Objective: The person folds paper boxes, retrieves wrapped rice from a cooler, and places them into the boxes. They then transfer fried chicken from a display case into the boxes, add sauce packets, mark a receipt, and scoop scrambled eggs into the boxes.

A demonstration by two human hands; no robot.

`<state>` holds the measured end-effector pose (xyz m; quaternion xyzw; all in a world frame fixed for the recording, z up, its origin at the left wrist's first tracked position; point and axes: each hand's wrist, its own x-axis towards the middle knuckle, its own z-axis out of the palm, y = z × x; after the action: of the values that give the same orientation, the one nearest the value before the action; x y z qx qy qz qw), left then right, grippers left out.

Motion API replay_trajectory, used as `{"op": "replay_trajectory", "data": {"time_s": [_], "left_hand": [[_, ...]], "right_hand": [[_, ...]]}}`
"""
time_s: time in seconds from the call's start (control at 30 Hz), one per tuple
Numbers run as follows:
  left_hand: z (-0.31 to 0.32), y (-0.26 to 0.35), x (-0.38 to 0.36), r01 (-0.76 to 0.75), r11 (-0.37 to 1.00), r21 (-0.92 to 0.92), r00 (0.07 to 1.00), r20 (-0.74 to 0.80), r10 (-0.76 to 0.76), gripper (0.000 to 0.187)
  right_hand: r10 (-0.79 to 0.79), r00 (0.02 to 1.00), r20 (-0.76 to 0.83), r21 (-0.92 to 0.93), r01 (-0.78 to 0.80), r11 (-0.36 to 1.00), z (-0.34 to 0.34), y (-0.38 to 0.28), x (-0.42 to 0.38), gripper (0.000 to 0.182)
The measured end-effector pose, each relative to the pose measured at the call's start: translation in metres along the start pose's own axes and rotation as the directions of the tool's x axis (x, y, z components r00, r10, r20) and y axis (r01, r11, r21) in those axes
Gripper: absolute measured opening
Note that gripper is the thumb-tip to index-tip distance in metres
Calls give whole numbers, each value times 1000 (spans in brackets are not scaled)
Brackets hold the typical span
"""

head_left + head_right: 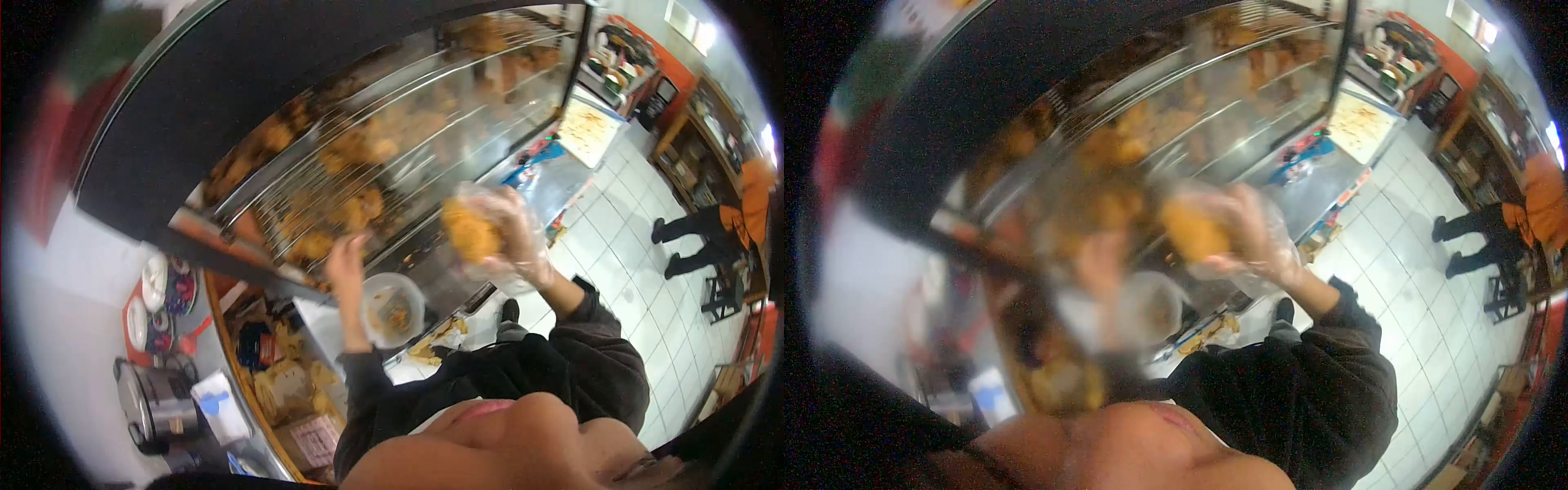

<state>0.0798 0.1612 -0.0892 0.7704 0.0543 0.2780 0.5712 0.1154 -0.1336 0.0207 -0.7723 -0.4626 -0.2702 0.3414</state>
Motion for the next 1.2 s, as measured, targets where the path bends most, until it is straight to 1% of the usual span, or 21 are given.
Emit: {"op": "replay_trajectory", "data": {"time_s": [0.03, 0.07, 0.1, 0.13, 0.17, 0.2, 0.27, 0.33, 0.37, 0.43, 0.57, 0.67, 0.9, 0.93, 0.97, 1.0, 1.03, 1.07, 1.1, 1.13, 1.2], "left_hand": [[0, 11, -11, 28, 963, 269, 980, -199, 27, 25], [7, 24, -19, 109, 856, 505, 918, -382, 109, 28], [25, 25, -19, 18, 885, 464, 805, -532, 263, 33], [43, 30, -20, -72, 896, 438, 642, -667, 378, 39], [59, 37, -16, -75, 897, 436, 651, -660, 375, 39], [73, 54, -5, -114, 808, 578, 601, -608, 519, 46], [97, 64, 20, -145, 698, 702, 536, -537, 651, 52], [107, 56, 53, 59, 663, 746, 463, -609, 644, 54], [108, 53, 65, 45, 662, 748, 453, -606, 654, 54], [99, 49, 76, 195, 595, 780, 285, -625, 727, 56], [86, 51, 71, 199, 503, 841, 227, -539, 811, 56], [83, 55, 71, 303, 452, 839, 196, -519, 832, 54], [152, 113, 88, 602, 370, 708, 75, -511, 856, 51], [183, 132, 95, 500, 389, 774, 79, -488, 869, 50], [234, 169, 107, 262, 357, 897, 58, -384, 921, 47], [297, 211, 117, -71, 435, 897, 112, -427, 898, 43], [338, 238, 129, -250, 400, 881, 197, -358, 912, 40], [371, 249, 140, -312, 405, 860, 256, -334, 907, 40], [406, 258, 154, -384, 417, 824, 315, -308, 898, 41], [446, 276, 165, -405, 455, 793, 343, -329, 880, 41], [532, 309, 194, -608, 640, 469, 404, -511, 759, 40]], "right_hand": [[290, 949, -121, 396, -222, 891, -10, 0, -19, 71], [569, 814, -118, 745, -306, 592, -19, 5, -35, 70], [586, 765, -267, 731, -235, 640, -20, 32, -61, 65], [593, 757, -274, 725, -242, 644, -29, 53, -82, 65], [749, 627, -214, 804, -321, 500, -39, 73, -105, 61], [869, 477, -132, 869, -367, 333, -47, 93, -125, 57], [874, 460, -158, 866, -360, 346, -67, 119, -150, 50], [892, 429, -143, 942, -217, 256, -101, 132, -156, 47], [904, 405, -135, 857, -410, 311, -123, 141, -164, 56], [895, 401, -195, 881, -330, 339, -157, 161, -187, 53], [920, 242, -309, 898, -244, 366, -215, 200, -223, 54], [928, 213, -305, 898, -261, 355, -246, 237, -249, 62], [893, 366, -260, 933, -144, 330, -317, 362, -233, 62], [875, 407, -264, 945, -71, 319, -328, 382, -227, 60], [872, 412, -266, 948, -55, 315, -340, 400, -221, 58], [864, 433, -257, 946, -68, 316, -351, 416, -215, 58], [869, 420, -261, 952, -37, 304, -363, 427, -210, 59], [870, 402, -287, 950, 1, 313, -382, 442, -207, 59], [817, 504, -280, 946, 1, 323, -400, 467, -223, 61], [821, 490, -292, 943, 2, 334, -415, 476, -230, 62], [859, 363, -362, 910, -63, 410, -445, 485, -239, 62]]}}
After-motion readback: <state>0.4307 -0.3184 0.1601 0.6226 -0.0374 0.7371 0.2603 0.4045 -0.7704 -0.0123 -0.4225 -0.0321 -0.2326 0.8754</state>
